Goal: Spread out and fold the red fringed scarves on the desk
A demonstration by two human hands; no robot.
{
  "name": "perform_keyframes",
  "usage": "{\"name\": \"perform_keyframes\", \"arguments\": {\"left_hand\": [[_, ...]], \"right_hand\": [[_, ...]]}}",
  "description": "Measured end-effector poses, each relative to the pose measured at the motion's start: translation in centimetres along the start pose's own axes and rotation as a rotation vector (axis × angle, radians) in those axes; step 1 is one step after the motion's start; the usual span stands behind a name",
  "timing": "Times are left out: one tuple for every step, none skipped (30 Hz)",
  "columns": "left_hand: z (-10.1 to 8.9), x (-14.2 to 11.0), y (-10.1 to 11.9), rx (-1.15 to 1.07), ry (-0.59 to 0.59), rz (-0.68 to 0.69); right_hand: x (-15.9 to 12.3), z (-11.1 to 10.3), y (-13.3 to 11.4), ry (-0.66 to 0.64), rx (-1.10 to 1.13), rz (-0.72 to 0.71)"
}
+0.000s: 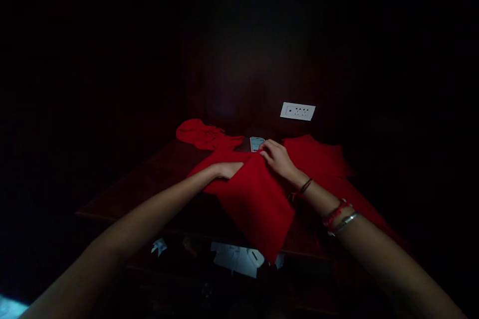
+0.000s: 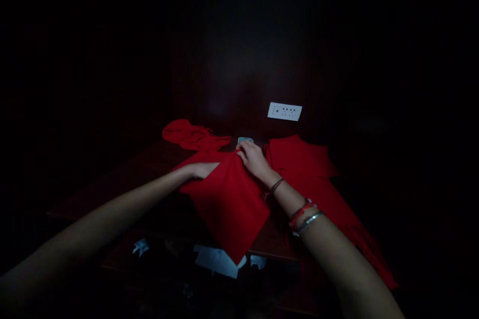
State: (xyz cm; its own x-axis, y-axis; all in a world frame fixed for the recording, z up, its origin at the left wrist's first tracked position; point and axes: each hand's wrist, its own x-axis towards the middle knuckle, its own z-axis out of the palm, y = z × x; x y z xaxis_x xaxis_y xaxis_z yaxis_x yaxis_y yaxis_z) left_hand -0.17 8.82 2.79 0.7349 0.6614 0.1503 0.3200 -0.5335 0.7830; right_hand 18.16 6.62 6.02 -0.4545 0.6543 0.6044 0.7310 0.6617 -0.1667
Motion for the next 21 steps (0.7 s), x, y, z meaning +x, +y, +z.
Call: {"name": "perform_keyframes", "arguments": {"left_hand": [[-0.8,-0.6,0.0,0.018,-0.055,-0.001],[-1.8,-1.5,-0.1,0.052,-0.133,-0.004],[-2.9,-2.6,-0.1,0.105,-0.138,-0.011],[-4.0,-3.7,-0.3,0.183,-0.094,-0.021],[-4.9,-4.9,-0.5,0.266,-0.049,-0.044],[-5.5,-5.9,-0.8,0.344,-0.055,-0.084],[-5.7,-6.8,-1.1,0.411,-0.085,-0.117],[-5.6,-7.4,-1.5,0.463,-0.090,-0.131],[-5.3,-7.7,-1.9,0.495,-0.083,-0.138],[-4.9,-7.7,-2.2,0.506,-0.054,-0.135],[-4.5,-7.6,-2.5,0.494,-0.010,-0.131],[-4.2,-7.4,-2.7,0.459,0.031,-0.131],[-4.0,-7.1,-2.8,0.401,0.059,-0.138],[-3.9,-6.9,-2.8,0.327,0.087,-0.149],[-3.8,-6.7,-2.7,0.248,0.135,-0.160],[-3.6,-6.6,-2.4,0.171,0.204,-0.174],[-3.3,-6.5,-2.0,0.106,0.283,-0.191],[-2.8,-6.4,-1.6,0.061,0.357,-0.213],[-2.2,-6.4,-1.3,0.043,0.411,-0.240],[-1.5,-6.3,-1.0,0.048,0.431,-0.266],[-0.7,-6.2,-0.9,0.073,0.422,-0.288]], "right_hand": [[0.8,0.3,0.2,-0.036,-0.010,-0.013],[1.5,0.6,0.4,-0.067,-0.020,-0.023],[2.0,1.0,0.6,-0.094,-0.031,-0.029],[2.4,1.5,0.7,-0.115,-0.041,-0.033],[2.7,1.9,0.8,-0.136,-0.048,-0.037],[3.0,2.3,0.8,-0.157,-0.052,-0.046],[3.2,2.7,0.7,-0.181,-0.054,-0.058],[3.4,3.1,0.5,-0.204,-0.056,-0.071],[3.7,3.4,0.3,-0.229,-0.061,-0.085],[4.0,3.8,0.0,-0.256,-0.069,-0.093],[4.3,4.1,-0.3,-0.283,-0.082,-0.094],[4.7,4.5,-0.6,-0.312,-0.096,-0.086],[5.1,4.9,-0.9,-0.343,-0.111,-0.065],[5.4,5.4,-1.1,-0.371,-0.125,-0.035],[5.6,5.9,-1.3,-0.394,-0.136,-0.001],[5.8,6.3,-1.5,-0.411,-0.144,0.033],[5.8,6.7,-1.5,-0.424,-0.151,0.059],[5.8,7.0,-1.5,-0.434,-0.153,0.073],[5.6,7.1,-1.4,-0.442,-0.147,0.077],[5.3,6.9,-1.2,-0.441,-0.133,0.074],[4.8,6.4,-0.9,-0.428,-0.111,0.073]]}}
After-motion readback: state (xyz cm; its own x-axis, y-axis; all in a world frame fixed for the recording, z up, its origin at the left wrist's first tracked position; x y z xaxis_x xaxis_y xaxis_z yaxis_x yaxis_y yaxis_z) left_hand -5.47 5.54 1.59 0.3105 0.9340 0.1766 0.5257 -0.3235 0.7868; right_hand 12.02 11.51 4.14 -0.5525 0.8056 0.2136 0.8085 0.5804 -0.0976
